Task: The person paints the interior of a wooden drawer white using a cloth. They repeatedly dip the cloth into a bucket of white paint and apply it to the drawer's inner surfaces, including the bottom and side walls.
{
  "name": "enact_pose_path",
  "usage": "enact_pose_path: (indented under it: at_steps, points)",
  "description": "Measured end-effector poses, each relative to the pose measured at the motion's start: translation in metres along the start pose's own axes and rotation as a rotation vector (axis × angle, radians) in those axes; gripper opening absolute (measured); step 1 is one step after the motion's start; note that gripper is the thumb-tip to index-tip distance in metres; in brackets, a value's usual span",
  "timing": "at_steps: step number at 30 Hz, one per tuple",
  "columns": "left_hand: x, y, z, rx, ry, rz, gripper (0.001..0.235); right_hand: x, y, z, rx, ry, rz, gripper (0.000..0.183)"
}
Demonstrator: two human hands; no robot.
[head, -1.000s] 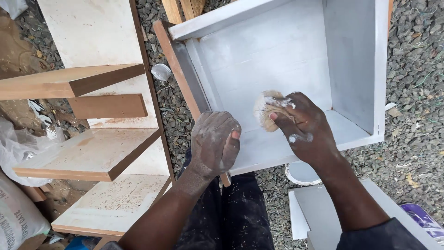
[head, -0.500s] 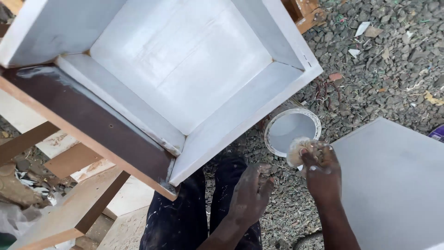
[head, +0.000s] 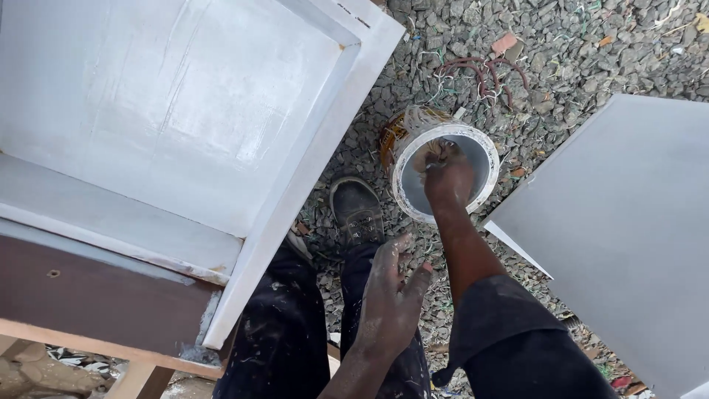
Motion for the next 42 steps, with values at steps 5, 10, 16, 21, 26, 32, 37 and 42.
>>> enact_pose_path:
  at_steps: [5,10,16,21,26,32,37,42]
  points:
    - [-0.001,-0.001,-0.003,0.038,0.001,-0.038,0.074,-0.002,0.000,-0.002,-0.115,0.015,-0.044,0.049]
    - [0.004,-0.005,-0.001,0.045,-0.006,-0.002,0.065,-0.004,-0.009,0.007,-0.178,-0.102,-0.062,0.034]
    - [0.008,-0.006,-0.004,0.075,-0.013,0.022,0.049,-0.004,-0.014,0.043,-0.516,-0.717,-0.095,0.020]
    - [0.011,-0.001,0.002,0.107,-0.001,-0.005,0.042,0.008,0.015,0.032,-0.589,-0.877,-0.137,0.008]
    - [0.014,0.000,-0.006,0.032,-0.036,-0.029,0.048,0.011,0.026,0.016,-0.498,-0.847,-0.441,0.017]
    - [0.052,0.049,0.040,-0.516,0.030,0.018,0.035,0.038,0.046,0.064,-0.428,-1.191,-1.221,0.069]
    - [0.160,0.107,0.110,-0.804,0.067,0.525,0.023,0.116,0.097,0.016,-0.302,-1.288,-1.274,0.084]
    - [0.265,0.136,0.103,-0.581,-0.128,1.243,0.033,0.145,0.181,-0.140,0.062,-1.191,-1.241,0.118]
Point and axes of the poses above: each hand's wrist, its own y-axis away from the middle knuckle, its own x-axis out of the back of the hand, z = x × y, the point moved 4 cm from there along -y, towards the middle knuckle, and after that the axes turned 1 degree about -y, right-handed, at the moved point
